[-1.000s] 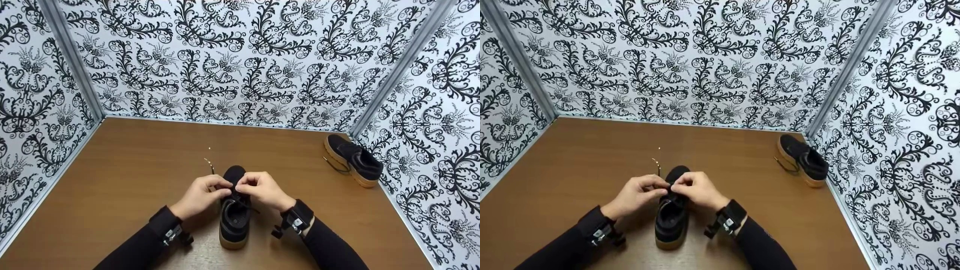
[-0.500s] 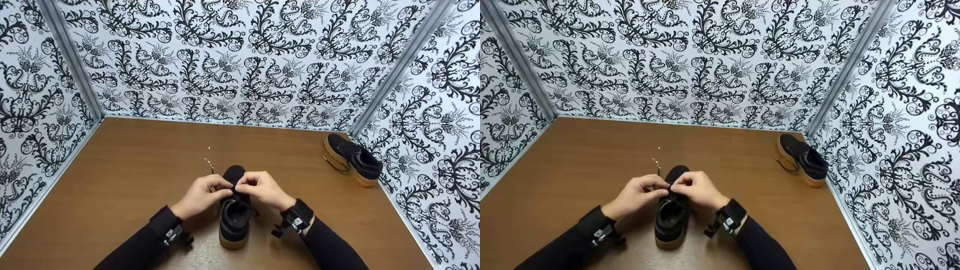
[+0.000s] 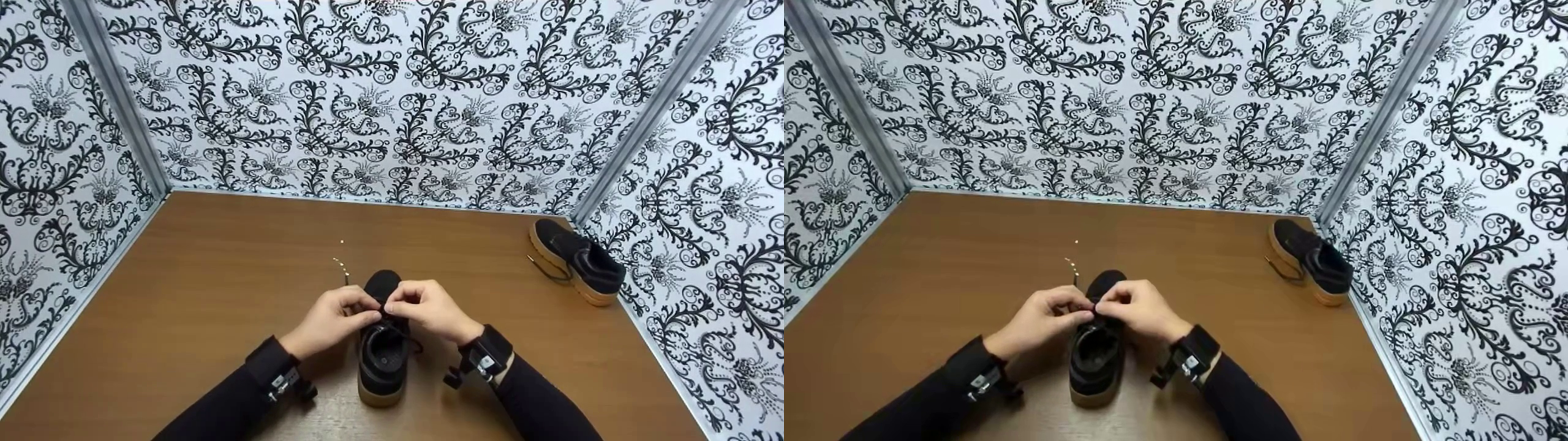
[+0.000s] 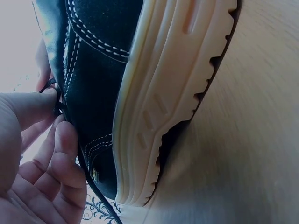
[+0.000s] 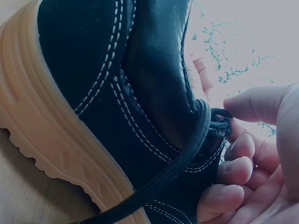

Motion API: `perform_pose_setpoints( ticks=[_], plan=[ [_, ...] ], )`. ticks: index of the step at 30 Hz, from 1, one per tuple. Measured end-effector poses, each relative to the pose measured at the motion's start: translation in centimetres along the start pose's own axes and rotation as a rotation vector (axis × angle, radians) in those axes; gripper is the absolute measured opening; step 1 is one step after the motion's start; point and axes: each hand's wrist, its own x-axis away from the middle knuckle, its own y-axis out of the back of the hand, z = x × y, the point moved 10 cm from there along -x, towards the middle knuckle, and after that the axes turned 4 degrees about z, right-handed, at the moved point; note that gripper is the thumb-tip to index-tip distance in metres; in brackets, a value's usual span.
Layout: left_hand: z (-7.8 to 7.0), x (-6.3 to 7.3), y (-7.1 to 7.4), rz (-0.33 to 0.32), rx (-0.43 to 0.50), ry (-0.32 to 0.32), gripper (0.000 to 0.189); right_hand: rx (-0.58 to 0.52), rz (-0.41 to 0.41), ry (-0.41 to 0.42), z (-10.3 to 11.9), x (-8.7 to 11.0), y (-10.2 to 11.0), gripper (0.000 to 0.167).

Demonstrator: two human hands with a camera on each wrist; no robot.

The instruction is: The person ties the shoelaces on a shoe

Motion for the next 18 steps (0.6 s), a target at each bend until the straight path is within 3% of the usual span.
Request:
perform_pose_setpoints(
  ticks=[12,18],
  plan=[
    [-0.3,-0.1,-0.2,0.000,-0.012,0.011,0.013,0.012,0.012,0.003,0.0,0.0,0.1,0.008],
    [-0.1,-0.1,-0.3,0.000,-0.016,0.016,0.014,0.006,0.009,0.000,0.4,0.2,1.4,0.010]
  ],
)
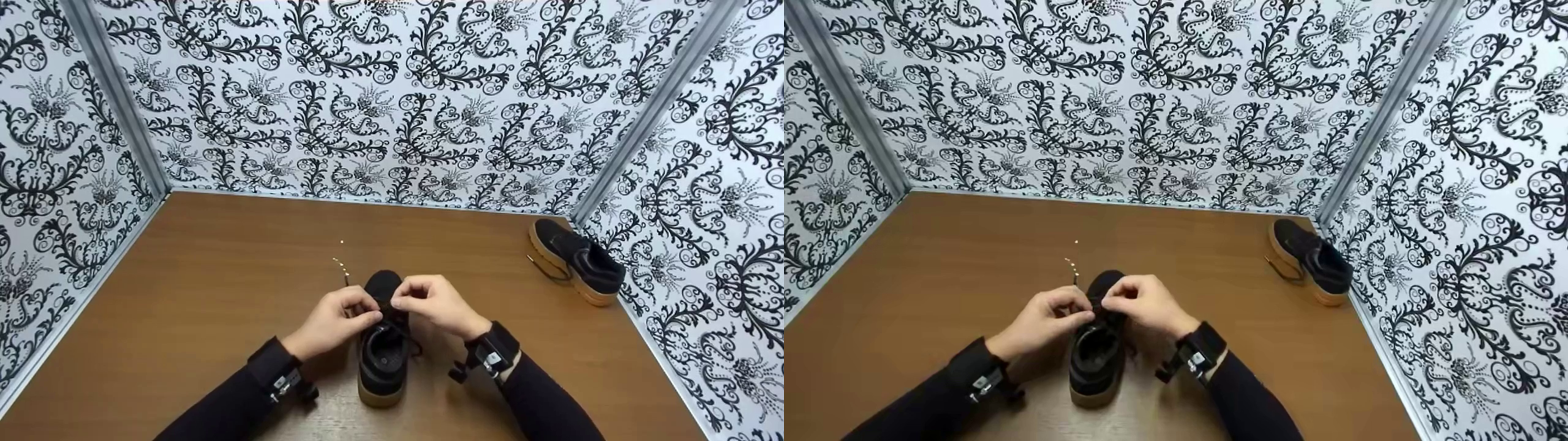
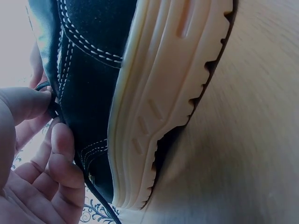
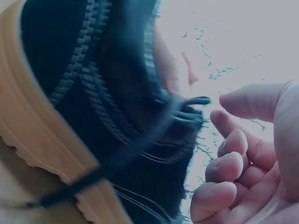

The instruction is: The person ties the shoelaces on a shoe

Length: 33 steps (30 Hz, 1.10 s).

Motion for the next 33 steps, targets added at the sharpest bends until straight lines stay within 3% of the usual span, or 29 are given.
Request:
perform_pose_setpoints(
  ticks=[6,10,14,20,26,33],
  plan=[
    [0.1,0.0,0.0,-0.002,-0.004,0.006,0.013,0.074,0.104,0.039,1.2,0.6,0.8,0.009],
    [0.1,0.1,0.1,-0.009,-0.007,-0.001,0.013,0.195,0.197,0.053,1.8,0.9,-0.2,0.008],
    [0.0,0.1,0.1,-0.013,-0.009,-0.012,0.012,0.319,0.229,0.060,2.5,1.1,-1.1,0.011],
    [-0.2,0.0,0.1,-0.013,-0.014,-0.040,0.011,0.522,0.207,0.080,3.5,1.4,-2.0,0.016],
    [-0.5,0.0,0.1,-0.020,-0.019,-0.084,0.006,0.720,0.135,0.172,4.9,1.7,-2.6,0.022],
    [-0.4,0.1,0.0,-0.012,-0.035,-0.065,0.008,0.890,0.059,0.288,6.1,2.3,-3.3,0.024]
  ],
)
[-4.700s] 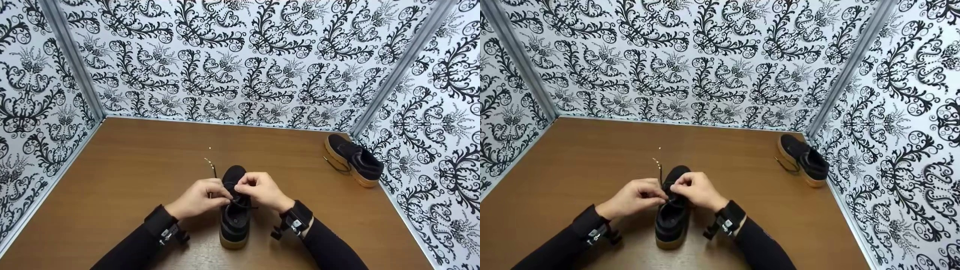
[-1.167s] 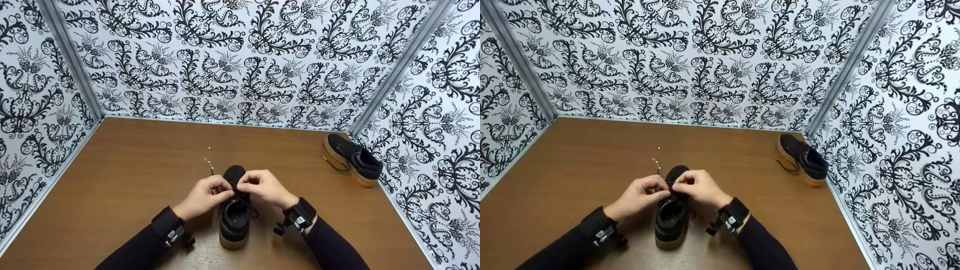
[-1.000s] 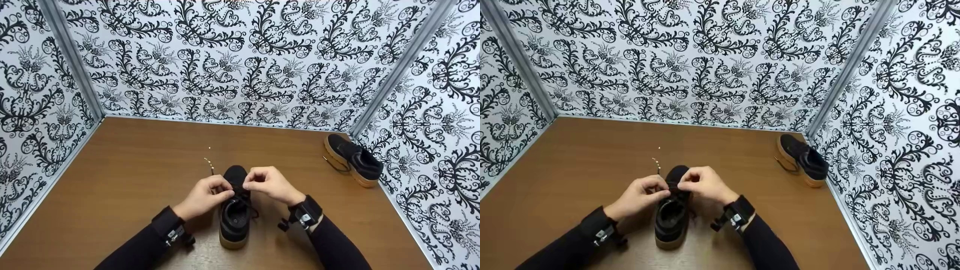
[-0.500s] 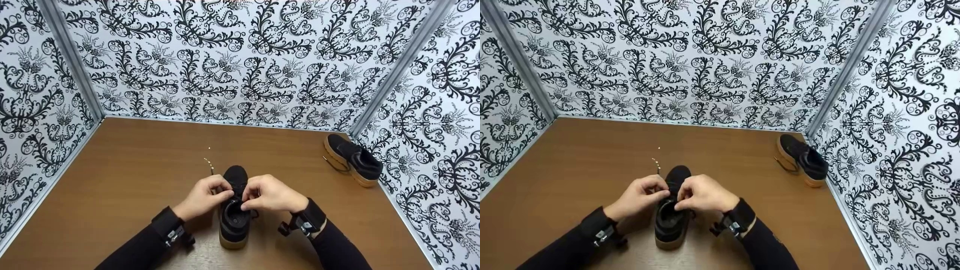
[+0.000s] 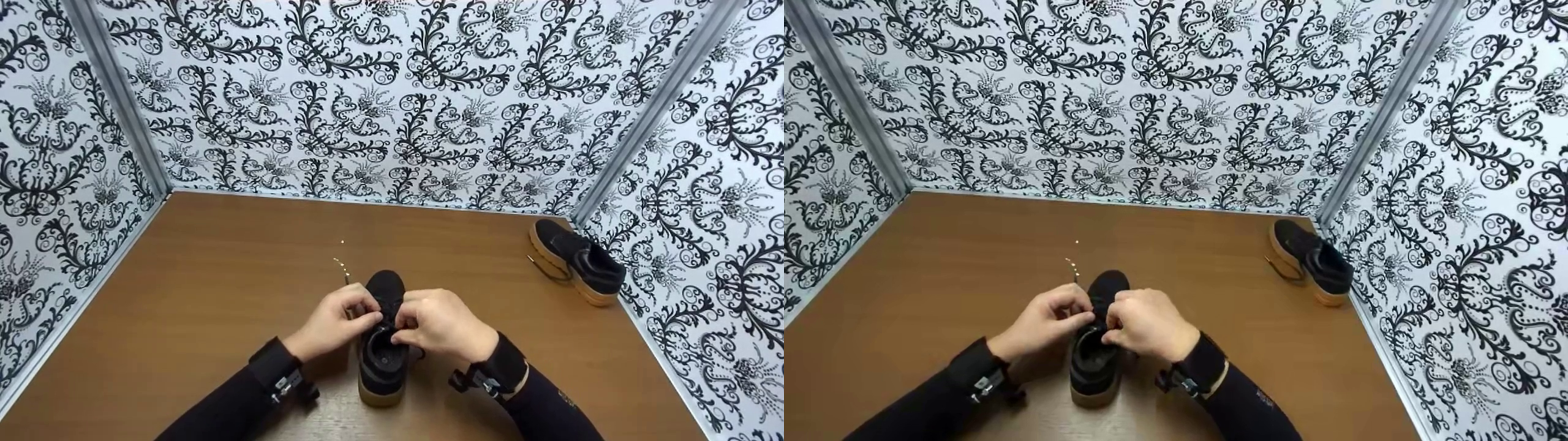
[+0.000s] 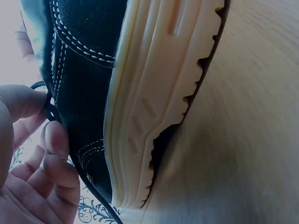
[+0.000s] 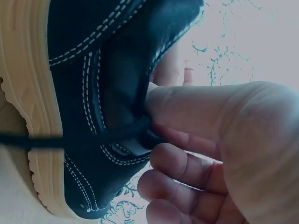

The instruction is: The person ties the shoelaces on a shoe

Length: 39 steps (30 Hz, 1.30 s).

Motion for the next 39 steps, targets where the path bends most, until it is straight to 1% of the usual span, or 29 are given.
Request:
perform_pose_setpoints(
  ticks=[5,10,14,18,22,24,27,31,33,36,39],
  plan=[
    [-0.2,0.0,0.0,0.005,0.003,-0.010,0.006,0.068,-0.018,0.038,0.8,0.1,0.2,0.024],
    [-0.5,0.0,0.0,0.003,-0.022,-0.050,0.011,0.072,-0.019,0.044,0.9,0.0,0.3,0.019],
    [-0.9,0.1,0.0,0.009,-0.021,-0.085,0.011,0.010,-0.005,0.040,0.6,-0.1,0.3,0.014],
    [-1.3,0.2,-0.1,0.023,-0.009,-0.122,0.012,-0.106,0.027,0.014,-0.3,-0.2,0.3,0.016],
    [-1.4,0.2,-0.1,0.032,0.006,-0.133,0.015,-0.217,0.063,-0.028,-1.4,0.0,0.5,0.016],
    [-1.4,0.2,-0.1,0.035,0.009,-0.135,0.016,-0.254,0.082,-0.051,-1.9,0.1,0.5,0.016],
    [-1.5,0.2,-0.2,0.042,0.011,-0.136,0.018,-0.292,0.117,-0.090,-2.5,0.2,0.5,0.016],
    [-1.6,0.2,-0.3,0.058,0.014,-0.140,0.021,-0.319,0.162,-0.130,-3.0,0.4,0.5,0.011],
    [-1.8,0.3,-0.4,0.070,0.017,-0.143,0.023,-0.325,0.172,-0.131,-3.2,0.5,0.5,0.010],
    [-2.0,0.3,-0.6,0.096,0.015,-0.149,0.024,-0.329,0.180,-0.122,-3.3,0.6,0.5,0.012],
    [-2.1,0.3,-0.8,0.122,0.014,-0.138,0.017,-0.323,0.179,-0.119,-3.4,0.6,0.4,0.014]
  ],
)
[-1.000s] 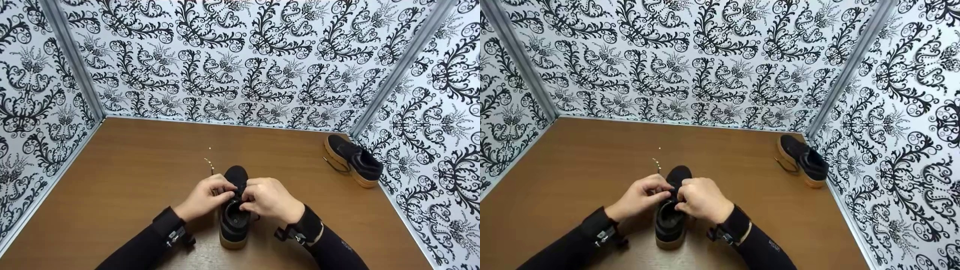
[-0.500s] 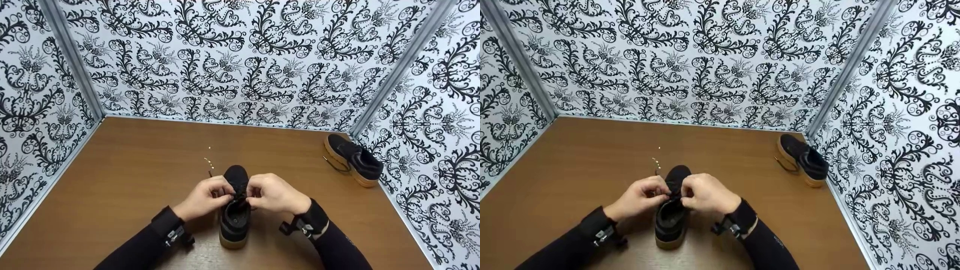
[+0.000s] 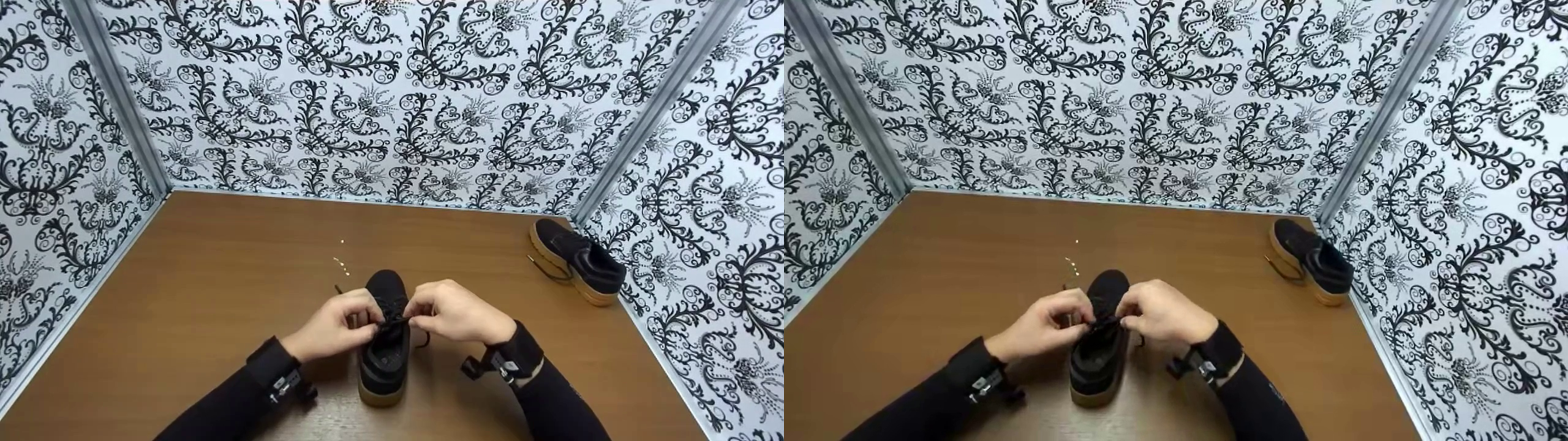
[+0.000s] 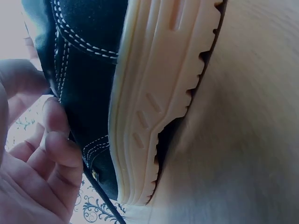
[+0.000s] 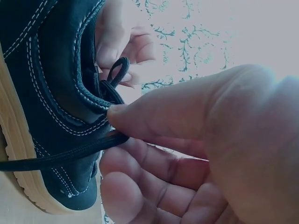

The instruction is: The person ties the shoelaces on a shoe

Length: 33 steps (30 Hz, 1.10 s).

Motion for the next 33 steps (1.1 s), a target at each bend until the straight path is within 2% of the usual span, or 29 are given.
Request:
perform_pose_setpoints(
  ticks=[5,13,16,21,23,28,33],
  plan=[
    [0.0,-0.1,-0.2,-0.011,-0.028,0.038,0.006,0.000,-0.009,-0.014,0.0,0.0,0.0,0.013],
    [0.0,-0.1,0.0,-0.143,-0.119,0.094,0.025,0.011,-0.013,-0.018,0.0,-0.1,-0.1,0.014],
    [0.5,0.0,0.0,-0.151,-0.134,0.154,0.025,0.012,-0.011,-0.015,0.0,-0.1,-0.1,0.014],
    [1.9,0.3,0.0,-0.127,-0.079,0.310,0.015,0.016,-0.005,-0.002,0.1,-0.2,-0.2,0.013],
    [2.1,0.4,0.0,-0.116,-0.063,0.349,0.012,0.014,0.000,0.005,0.2,-0.2,-0.2,0.013],
    [1.8,0.0,0.0,-0.107,-0.061,0.338,0.009,0.012,-0.002,0.014,0.2,-0.2,-0.2,0.011],
    [2.1,-0.3,-0.1,-0.110,0.028,0.345,0.007,0.014,-0.017,0.000,0.0,-0.1,0.0,0.013]
  ],
)
